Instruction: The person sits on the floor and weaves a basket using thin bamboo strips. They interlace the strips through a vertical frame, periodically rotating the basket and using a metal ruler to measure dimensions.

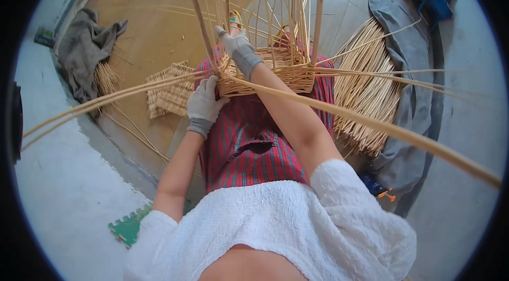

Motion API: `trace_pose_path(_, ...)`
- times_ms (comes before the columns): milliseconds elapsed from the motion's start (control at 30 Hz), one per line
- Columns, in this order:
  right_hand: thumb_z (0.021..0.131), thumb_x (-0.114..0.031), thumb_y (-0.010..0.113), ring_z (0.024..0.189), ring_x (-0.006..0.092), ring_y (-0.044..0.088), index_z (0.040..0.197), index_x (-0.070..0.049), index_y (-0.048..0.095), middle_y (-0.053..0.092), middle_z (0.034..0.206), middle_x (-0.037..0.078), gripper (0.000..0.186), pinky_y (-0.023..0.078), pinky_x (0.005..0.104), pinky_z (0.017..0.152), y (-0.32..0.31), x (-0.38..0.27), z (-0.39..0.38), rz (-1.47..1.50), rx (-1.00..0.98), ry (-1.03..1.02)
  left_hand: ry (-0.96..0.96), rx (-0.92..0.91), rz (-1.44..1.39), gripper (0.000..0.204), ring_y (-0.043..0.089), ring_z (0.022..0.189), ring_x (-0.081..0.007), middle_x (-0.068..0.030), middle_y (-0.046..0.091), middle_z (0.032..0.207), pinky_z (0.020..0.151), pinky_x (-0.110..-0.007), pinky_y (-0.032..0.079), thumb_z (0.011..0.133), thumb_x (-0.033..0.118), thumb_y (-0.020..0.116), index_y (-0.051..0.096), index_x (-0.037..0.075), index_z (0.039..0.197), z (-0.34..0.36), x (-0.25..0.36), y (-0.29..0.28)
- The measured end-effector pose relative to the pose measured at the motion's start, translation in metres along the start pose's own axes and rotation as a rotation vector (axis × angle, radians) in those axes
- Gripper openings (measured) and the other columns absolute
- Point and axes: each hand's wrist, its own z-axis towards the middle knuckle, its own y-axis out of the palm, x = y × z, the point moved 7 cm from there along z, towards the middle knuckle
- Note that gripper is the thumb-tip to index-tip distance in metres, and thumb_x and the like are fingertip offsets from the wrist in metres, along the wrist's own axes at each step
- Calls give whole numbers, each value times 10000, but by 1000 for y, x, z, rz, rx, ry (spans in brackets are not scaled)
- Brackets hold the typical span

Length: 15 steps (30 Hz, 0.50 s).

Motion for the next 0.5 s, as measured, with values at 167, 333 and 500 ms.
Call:
trace_pose_path(167, 1000, -503, 638, 891, 267, 708, 1231, 24, 614, 702, 1045, 175, 575, 566, 363, 761, 35, 12, 9, 600, 196, -203, 93, 54, 13, 706, 659, 1031, -342, -115, 637, 1162, 828, -472, 544, 705, 307, 888, 530, 151, 1293, 0, -25, 1)
trace_pose_path(333, 995, -421, 680, 536, 133, 613, 997, -1, 653, 674, 747, 45, 420, 510, 288, 500, 24, -8, -2, 640, -162, -7, 103, -77, -77, 653, 664, 1024, -363, -128, 661, 1129, 840, -478, 540, 724, 306, 874, 556, 126, 1265, 0, -20, 12)
trace_pose_path(500, 974, -417, 687, 959, 201, 710, 1278, 57, 577, 723, 1039, 163, 574, 548, 330, 847, -9, -99, -22, 486, -78, -590, 175, 10, -20, 647, 675, 1013, -367, -136, 668, 1158, 833, -476, 541, 702, 289, 888, 565, 100, 1230, -5, -28, 22)
